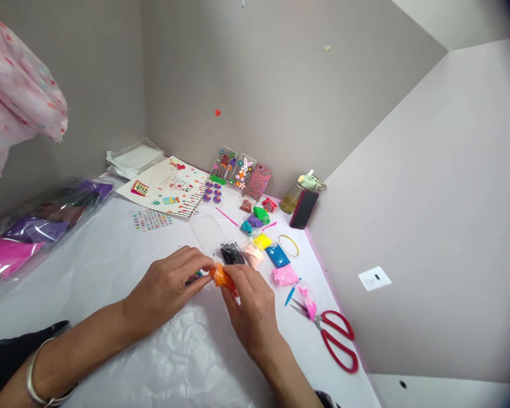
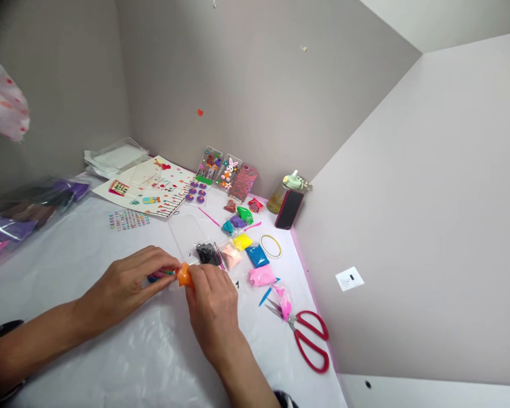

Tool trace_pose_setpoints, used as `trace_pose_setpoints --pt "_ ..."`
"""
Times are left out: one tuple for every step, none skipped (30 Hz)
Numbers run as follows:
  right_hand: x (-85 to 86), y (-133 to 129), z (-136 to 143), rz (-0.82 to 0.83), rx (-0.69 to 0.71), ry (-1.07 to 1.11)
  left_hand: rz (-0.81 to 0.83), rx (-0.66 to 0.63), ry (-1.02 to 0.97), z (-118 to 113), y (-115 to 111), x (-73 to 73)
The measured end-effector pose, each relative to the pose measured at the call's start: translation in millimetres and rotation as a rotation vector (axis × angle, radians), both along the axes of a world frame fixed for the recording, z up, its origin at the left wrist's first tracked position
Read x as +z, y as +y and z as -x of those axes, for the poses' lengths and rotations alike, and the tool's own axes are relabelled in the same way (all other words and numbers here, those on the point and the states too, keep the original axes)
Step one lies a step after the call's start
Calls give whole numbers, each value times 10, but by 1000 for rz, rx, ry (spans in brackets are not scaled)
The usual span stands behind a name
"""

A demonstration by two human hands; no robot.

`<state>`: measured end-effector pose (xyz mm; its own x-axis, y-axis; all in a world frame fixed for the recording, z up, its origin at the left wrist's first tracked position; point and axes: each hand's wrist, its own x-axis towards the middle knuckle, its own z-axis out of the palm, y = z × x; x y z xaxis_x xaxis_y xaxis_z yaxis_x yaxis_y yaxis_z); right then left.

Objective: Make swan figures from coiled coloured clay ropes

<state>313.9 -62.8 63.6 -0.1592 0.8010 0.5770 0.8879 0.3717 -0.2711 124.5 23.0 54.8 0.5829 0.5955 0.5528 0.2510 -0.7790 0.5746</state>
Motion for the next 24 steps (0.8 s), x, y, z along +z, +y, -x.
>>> trace_pose_setpoints --pt "-4 -4 6 -6 -2 -5 -19 7 8 4 0 2" --pt "-10 -8 13 -12 -3 -8 -35 8 16 9 1 2" --pt "-17 -11 20 -18 -4 -11 -52 5 23 14 3 0" --pt "-24 -13 28 -25 -6 -14 -67 0 30 19 7 -6" --pt "-31 -14 35 -30 -10 -16 -78 -5 36 22 11 -16" --pt "-36 -16 43 -34 -14 -16 -82 -8 42 24 16 -28" --pt "-39 -17 51 -38 -19 -17 -79 -5 46 24 20 -42" --pt "-40 -19 59 -49 -23 -20 -68 1 45 20 23 -54" --pt "-39 -21 67 -63 -27 -25 -43 5 45 15 26 -65" --pt "-37 -23 75 -75 -30 -32 -7 6 46 8 28 -73" --pt "-35 -26 83 -84 -29 -39 36 4 48 0 29 -77" --pt "-33 -29 91 -92 -25 -42 82 1 51 -7 29 -78" --pt "-32 -33 98 -97 -20 -37 126 -1 57 -14 29 -78" --pt "-31 -37 103 -96 -12 -23 166 -4 65 -20 28 -76" --pt "-32 -41 107 -92 -3 -2 196 -7 73 -23 27 -75" --pt "-35 -44 109 -88 6 25 215 -11 76 -25 26 -74" --pt "-38 -47 110 -81 14 53 227 -15 76 -25 26 -74" --pt "-44 -50 108 -70 19 79 234 -20 76 -24 26 -74" --pt "-50 -51 106 -56 24 100 240 -25 82 -23 27 -74" --pt "-59 -51 102 -40 27 116 243 -27 94 -21 28 -72" --pt "-69 -50 97 -22 31 127 246 -26 113 -20 29 -68" --pt "-80 -49 92 -9 37 134 248 -25 136 -20 30 -63" --pt "-91 -47 87 3 43 140 250 -24 161 -22 30 -58" --pt "-102 -45 82 11 48 143 248 -22 180 -26 31 -54"
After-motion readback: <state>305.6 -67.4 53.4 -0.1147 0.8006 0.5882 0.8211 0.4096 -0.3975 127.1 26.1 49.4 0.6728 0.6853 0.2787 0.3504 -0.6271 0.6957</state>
